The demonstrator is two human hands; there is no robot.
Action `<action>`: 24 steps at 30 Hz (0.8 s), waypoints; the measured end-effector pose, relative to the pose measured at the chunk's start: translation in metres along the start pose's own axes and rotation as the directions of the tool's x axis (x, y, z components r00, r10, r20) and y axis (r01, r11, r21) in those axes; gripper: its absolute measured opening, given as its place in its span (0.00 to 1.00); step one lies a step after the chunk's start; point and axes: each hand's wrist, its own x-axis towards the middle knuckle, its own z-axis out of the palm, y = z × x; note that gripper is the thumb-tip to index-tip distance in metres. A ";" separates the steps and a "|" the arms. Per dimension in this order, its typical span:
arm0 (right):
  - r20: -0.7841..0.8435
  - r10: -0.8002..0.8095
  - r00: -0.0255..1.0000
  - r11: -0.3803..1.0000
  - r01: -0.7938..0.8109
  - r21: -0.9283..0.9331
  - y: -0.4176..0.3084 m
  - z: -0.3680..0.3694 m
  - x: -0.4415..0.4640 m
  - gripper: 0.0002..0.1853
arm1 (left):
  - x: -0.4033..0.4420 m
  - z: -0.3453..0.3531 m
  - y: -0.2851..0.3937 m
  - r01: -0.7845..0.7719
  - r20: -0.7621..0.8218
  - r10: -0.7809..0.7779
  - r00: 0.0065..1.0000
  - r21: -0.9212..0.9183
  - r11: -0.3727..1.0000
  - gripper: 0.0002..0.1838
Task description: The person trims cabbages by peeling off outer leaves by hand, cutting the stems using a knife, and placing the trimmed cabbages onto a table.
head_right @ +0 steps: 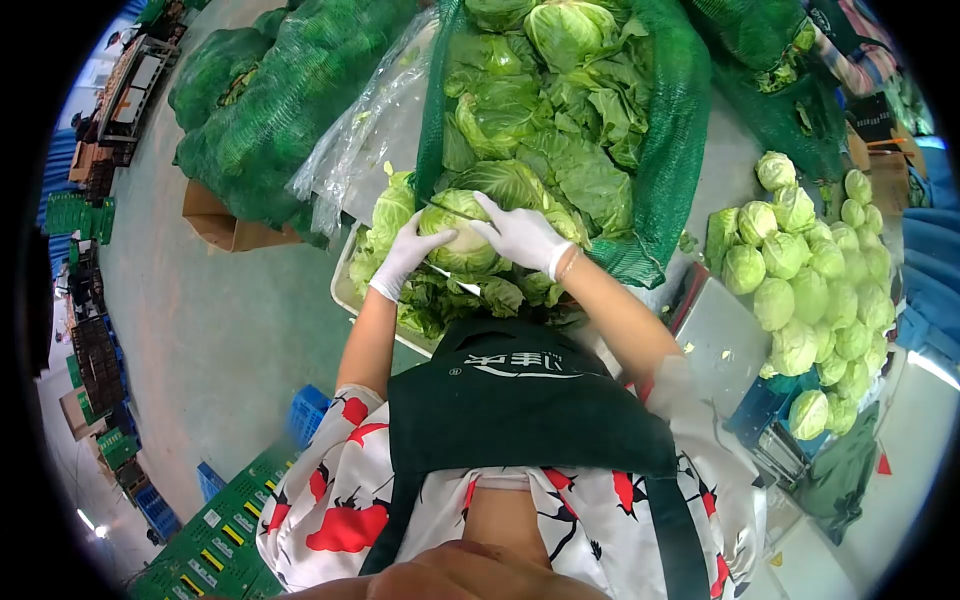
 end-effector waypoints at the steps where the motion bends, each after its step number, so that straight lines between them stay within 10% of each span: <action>1: 0.023 -0.040 0.999 0.997 0.042 -0.071 -0.001 -0.002 0.008 0.34 | 0.000 0.001 0.000 0.005 -0.001 -0.005 1.000 0.052 0.999 0.48; 7: 0.235 -0.078 0.969 0.970 0.128 -0.206 -0.013 -0.031 0.053 0.29 | 0.000 -0.002 -0.012 -0.039 0.035 0.037 0.999 0.034 0.999 0.46; 11: 0.083 0.065 0.994 0.991 -0.055 -0.122 0.028 -0.038 0.095 0.27 | -0.002 -0.001 -0.038 -0.176 -0.003 0.176 0.984 0.023 0.984 0.46; 18: -0.368 0.181 0.912 0.979 -0.131 0.155 0.025 0.011 0.058 0.33 | -0.014 0.018 -0.040 0.067 -0.110 -0.175 0.978 -0.631 0.773 0.35; 24: -0.212 0.201 0.956 0.979 -0.203 0.012 -0.007 0.034 0.008 0.34 | -0.004 0.038 -0.034 0.019 -0.159 -0.149 0.976 -0.616 0.787 0.44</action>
